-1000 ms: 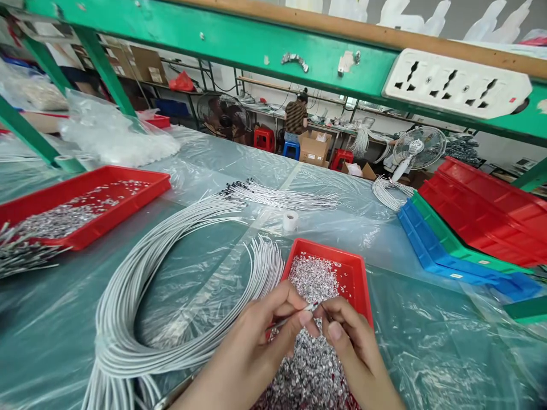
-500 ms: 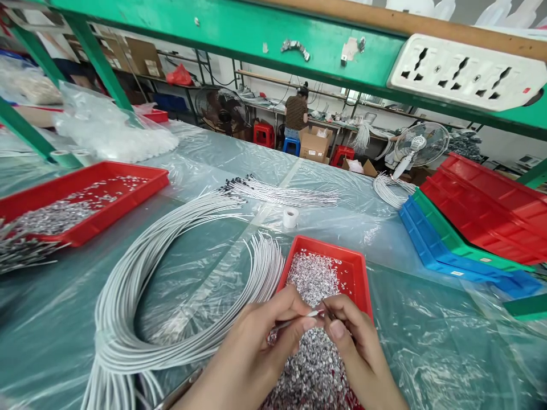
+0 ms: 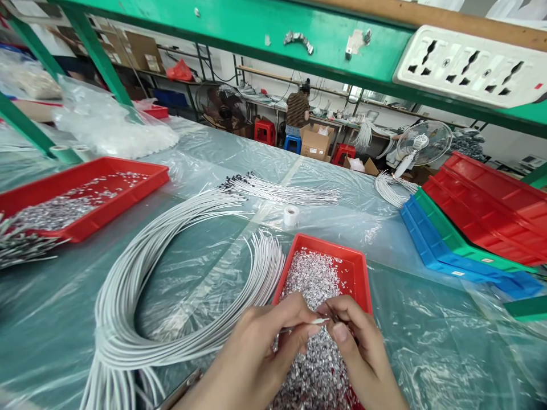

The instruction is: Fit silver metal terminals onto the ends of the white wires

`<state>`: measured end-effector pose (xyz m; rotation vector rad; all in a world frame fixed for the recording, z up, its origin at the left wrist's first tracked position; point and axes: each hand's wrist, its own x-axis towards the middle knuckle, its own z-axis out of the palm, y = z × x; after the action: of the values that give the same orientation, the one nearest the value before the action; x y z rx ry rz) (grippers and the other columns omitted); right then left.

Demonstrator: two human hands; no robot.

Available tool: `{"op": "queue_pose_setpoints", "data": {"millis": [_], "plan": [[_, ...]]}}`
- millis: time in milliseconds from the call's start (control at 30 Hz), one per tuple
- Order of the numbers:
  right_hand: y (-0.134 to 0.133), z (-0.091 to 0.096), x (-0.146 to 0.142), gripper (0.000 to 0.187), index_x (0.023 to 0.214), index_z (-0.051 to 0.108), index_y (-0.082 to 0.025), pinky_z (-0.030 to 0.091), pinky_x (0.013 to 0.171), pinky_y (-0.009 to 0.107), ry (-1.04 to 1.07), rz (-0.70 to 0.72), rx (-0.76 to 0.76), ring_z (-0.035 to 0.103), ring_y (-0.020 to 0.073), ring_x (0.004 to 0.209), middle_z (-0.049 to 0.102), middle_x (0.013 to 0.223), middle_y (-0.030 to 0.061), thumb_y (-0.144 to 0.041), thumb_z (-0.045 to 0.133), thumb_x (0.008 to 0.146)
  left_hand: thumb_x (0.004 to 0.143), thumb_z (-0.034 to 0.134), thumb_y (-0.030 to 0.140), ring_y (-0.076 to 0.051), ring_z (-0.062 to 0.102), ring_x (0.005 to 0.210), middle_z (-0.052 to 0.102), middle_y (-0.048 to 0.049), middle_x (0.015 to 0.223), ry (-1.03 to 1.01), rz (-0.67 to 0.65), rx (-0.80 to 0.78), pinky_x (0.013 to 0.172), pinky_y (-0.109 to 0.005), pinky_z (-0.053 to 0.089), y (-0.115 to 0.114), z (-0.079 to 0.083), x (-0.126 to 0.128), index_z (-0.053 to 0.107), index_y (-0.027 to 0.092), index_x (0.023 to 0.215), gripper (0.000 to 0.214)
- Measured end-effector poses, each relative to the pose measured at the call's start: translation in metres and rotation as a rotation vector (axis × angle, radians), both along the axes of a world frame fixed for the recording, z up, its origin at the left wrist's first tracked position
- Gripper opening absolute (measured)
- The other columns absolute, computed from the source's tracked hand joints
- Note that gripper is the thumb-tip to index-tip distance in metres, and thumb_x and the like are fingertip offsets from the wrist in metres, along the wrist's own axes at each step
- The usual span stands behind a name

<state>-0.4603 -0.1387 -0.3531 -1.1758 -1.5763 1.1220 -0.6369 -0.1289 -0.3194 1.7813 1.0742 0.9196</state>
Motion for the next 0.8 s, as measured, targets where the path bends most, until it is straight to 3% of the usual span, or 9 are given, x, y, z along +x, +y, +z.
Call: {"op": "queue_pose_setpoints", "data": {"millis": [267,567,700,800], "plan": [[-0.002,0.003,0.000,0.027,0.105,0.060,-0.031,0.041,0.084,0.036,-0.016,0.008,-0.012,0.056,0.0230,0.097,0.064,0.100,0.0033,-0.052,0.047,0.093,0.094,0.042,0.023,-0.012,0.060,0.058,0.064,0.0020,0.067,0.063,-0.027,0.106,0.048,-0.021,0.039,0.000,-0.002,-0.002,0.056,0.021,0.081,0.019],[-0.011,0.003,-0.013,0.044,0.122,0.049,-0.029,0.039,0.093,0.044,0.059,-0.024,-0.178,0.055,0.0267,0.104,0.060,0.108,0.0088,-0.059,0.042,0.091,0.094,0.040,0.018,-0.010,0.055,0.048,0.060,0.0036,0.061,0.191,0.109,0.282,0.046,-0.022,0.037,-0.005,-0.012,0.004,0.053,0.021,0.083,0.018],[-0.011,0.005,-0.017,0.044,0.123,0.050,-0.030,0.037,0.096,0.040,0.137,-0.038,-0.252,0.054,0.0227,0.100,0.060,0.105,0.0052,-0.060,0.043,0.091,0.094,0.041,0.016,-0.008,0.055,0.048,0.059,0.0052,0.062,0.181,0.116,0.331,0.046,-0.021,0.037,-0.004,-0.016,0.006,0.050,0.021,0.081,0.017],[-0.010,0.008,-0.020,0.040,0.118,0.052,-0.033,0.042,0.085,0.031,0.190,-0.037,-0.277,0.055,0.0182,0.087,0.060,0.092,0.0005,-0.060,0.043,0.091,0.094,0.041,0.017,-0.008,0.053,0.047,0.057,0.0059,0.061,0.185,0.130,0.321,0.047,-0.021,0.036,-0.004,-0.018,0.007,0.050,0.021,0.081,0.016]]}}
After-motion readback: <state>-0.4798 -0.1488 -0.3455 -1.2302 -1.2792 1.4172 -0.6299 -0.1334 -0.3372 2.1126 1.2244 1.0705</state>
